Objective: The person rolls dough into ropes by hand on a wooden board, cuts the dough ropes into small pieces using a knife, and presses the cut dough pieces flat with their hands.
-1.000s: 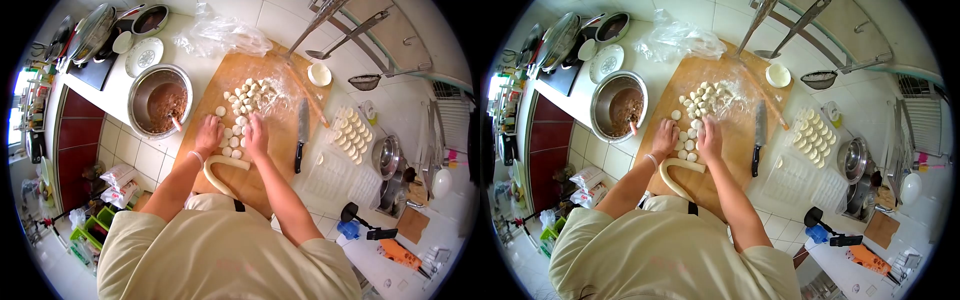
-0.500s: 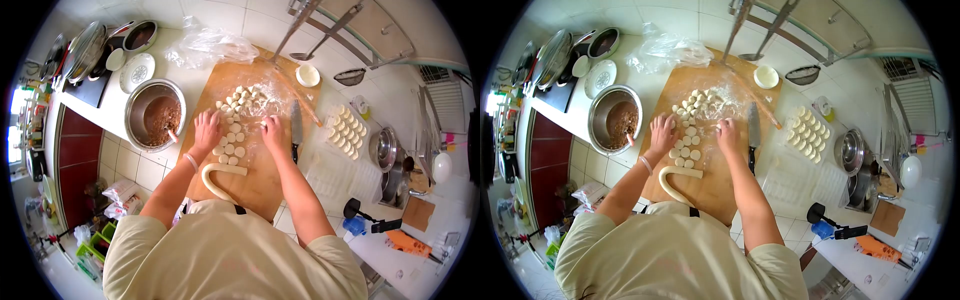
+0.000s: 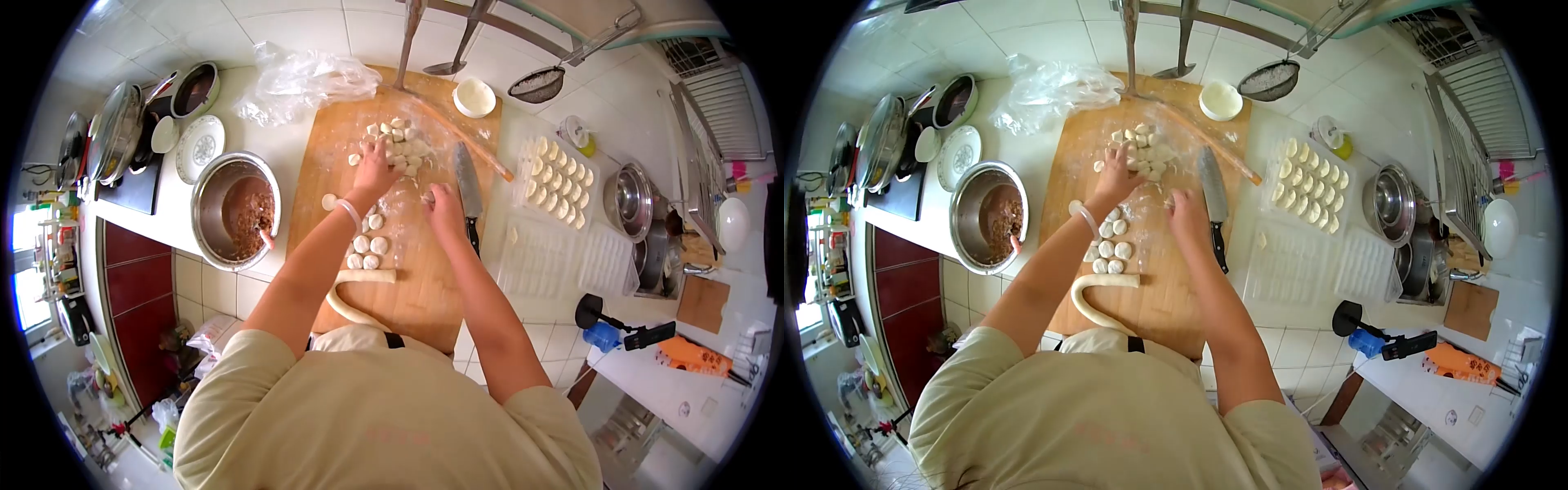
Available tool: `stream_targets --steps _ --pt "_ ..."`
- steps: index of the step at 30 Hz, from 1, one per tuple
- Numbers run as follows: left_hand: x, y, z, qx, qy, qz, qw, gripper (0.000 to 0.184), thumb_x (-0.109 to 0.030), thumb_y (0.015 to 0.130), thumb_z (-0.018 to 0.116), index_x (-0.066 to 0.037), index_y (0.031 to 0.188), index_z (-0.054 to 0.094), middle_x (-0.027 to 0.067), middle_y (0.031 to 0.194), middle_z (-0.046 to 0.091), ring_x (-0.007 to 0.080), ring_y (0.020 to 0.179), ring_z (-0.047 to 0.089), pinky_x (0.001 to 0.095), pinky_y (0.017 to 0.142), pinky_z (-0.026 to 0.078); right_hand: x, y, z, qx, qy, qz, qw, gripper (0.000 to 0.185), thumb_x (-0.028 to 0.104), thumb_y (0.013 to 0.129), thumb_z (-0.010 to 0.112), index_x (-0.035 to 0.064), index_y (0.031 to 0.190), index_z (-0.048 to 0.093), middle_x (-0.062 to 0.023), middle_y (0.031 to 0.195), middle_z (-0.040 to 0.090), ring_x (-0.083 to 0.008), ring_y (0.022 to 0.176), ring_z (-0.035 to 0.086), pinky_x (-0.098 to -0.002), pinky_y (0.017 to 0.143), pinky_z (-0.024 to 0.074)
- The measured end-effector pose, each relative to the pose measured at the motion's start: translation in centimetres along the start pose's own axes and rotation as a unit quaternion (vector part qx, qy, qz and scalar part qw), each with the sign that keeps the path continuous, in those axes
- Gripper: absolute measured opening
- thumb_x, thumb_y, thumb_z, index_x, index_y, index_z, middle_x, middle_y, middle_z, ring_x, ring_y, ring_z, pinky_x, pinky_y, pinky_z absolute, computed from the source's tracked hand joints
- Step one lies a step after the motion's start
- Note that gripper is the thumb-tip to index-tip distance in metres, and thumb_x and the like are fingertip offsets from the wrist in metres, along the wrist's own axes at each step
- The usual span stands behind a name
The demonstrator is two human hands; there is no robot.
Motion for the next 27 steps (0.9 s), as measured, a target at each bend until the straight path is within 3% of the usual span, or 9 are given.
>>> stream_targets --steps 5,8,10,12,14,17,19,24,27 --pt "3.2 -1.3 -4.7 -0.144 0.027 0.0 0.989 0.058 -0.018 0.08 0.071 -0.004 0.133 0.052 0.0262 0.134 0.048 0.0419 0.114 0.054 0.0465 0.097 0.047 1.4 2.8 3.5 -0.01 -0.029 -0.007 1.0 0.031 0.002 0.077 0.071 0.0037 0.106 0.064 -0.0171 0.104 0.061 -0.0386 0.095 0.062 -0.0453 0.08 0.052" --pt "7.1 -1.5 -4.5 -0.095 0.063 -0.15 0.982 0.052 -0.016 0.08 0.069 -0.003 0.128 0.057 0.0247 0.127 0.055 0.0402 0.115 0.052 0.0458 0.099 0.045 2.1 1.9 5.9 0.046 -0.072 -0.045 0.995 0.029 0.001 0.075 0.07 0.0035 0.104 0.065 -0.0169 0.103 0.061 -0.0382 0.095 0.062 -0.0453 0.078 0.0521" --pt "8.1 -0.3 -1.8 -0.058 0.06 -0.059 0.995 0.048 -0.015 0.082 0.069 -0.002 0.126 0.058 0.0204 0.113 0.062 0.0342 0.108 0.059 0.0429 0.094 0.05 3.0 -0.1 5.6 0.061 -0.027 -0.067 0.996 0.027 0.001 0.076 0.071 0.0033 0.102 0.065 -0.0163 0.101 0.061 -0.0367 0.093 0.063 -0.0443 0.077 0.0524" --pt "6.7 -0.3 0.9 0.044 -0.356 -0.056 0.932 0.045 -0.015 0.083 0.07 0.001 0.124 0.059 0.0146 0.099 0.066 0.0262 0.097 0.066 0.0377 0.084 0.055 3.2 -1.7 5.3 0.074 0.017 -0.088 0.993 0.025 0.0 0.076 0.071 0.0031 0.1 0.065 -0.0157 0.099 0.062 -0.0352 0.09 0.063 -0.0434 0.076 0.0526" --pt "5.7 -1.3 -0.4 0.003 -0.327 -0.03 0.944 0.041 -0.014 0.086 0.069 0.001 0.123 0.059 0.0102 0.094 0.067 0.0195 0.085 0.068 0.0329 0.077 0.057 -0.3 -2.9 4.7 0.06 0.251 0.078 0.963 0.019 0.008 0.081 0.071 0.0059 0.097 0.062 -0.0168 0.097 0.064 -0.0367 0.086 0.065 -0.0438 0.074 0.0528" --pt "6.4 -5.2 -3.9 -0.126 -0.217 -0.032 0.967 0.035 -0.008 0.088 0.064 -0.001 0.122 0.06 0.011 0.091 0.065 0.0202 0.081 0.065 0.0349 0.074 0.055 -1.4 -4.0 1.1 0.053 0.057 -0.013 0.997 0.025 0.013 0.081 0.074 0.0056 0.101 0.06 -0.0155 0.092 0.066 -0.0365 0.082 0.066 -0.0431 0.074 0.0533" --pt "6.7 -9.5 -5.9 -0.165 -0.149 -0.013 0.975 0.024 -0.004 0.09 0.064 -0.002 0.114 0.061 0.0069 0.088 0.06 0.0151 0.077 0.058 0.0317 0.068 0.049 -0.3 -4.1 -0.1 0.062 0.062 0.001 0.996 0.028 0.015 0.081 0.075 0.0059 0.103 0.06 -0.0146 0.095 0.066 -0.0356 0.086 0.065 -0.043 0.076 0.0533" --pt "9.2 -15.8 -6.9 -0.231 -0.085 0.033 0.969 0.018 -0.01 0.093 0.059 -0.004 0.111 0.06 0.0121 0.094 0.06 0.0284 0.085 0.06 0.0377 0.077 0.049 1.7 -3.8 0.1 0.026 -0.015 -0.027 0.999 0.04 0.018 0.079 0.077 0.0073 0.113 0.058 -0.0128 0.107 0.063 -0.0328 0.099 0.063 -0.0423 0.082 0.0524" --pt "10.4 -16.2 -6.7 -0.174 -0.084 -0.026 0.981 0.019 -0.013 0.095 0.058 -0.004 0.112 0.058 0.0154 0.102 0.061 0.034 0.093 0.06 0.0412 0.082 0.049 1.4 -3.6 0.1 0.036 -0.037 -0.041 0.998 0.039 0.013 0.078 0.079 0.0064 0.112 0.061 -0.0123 0.109 0.061 -0.0326 0.095 0.064 -0.041 0.081 0.0541"
Point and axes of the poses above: each hand's wrist, its own y-axis towards the middle knuckle, its own z-axis out of the palm, x = y × z, the point moved 6 cm from there along y, towards the middle knuckle
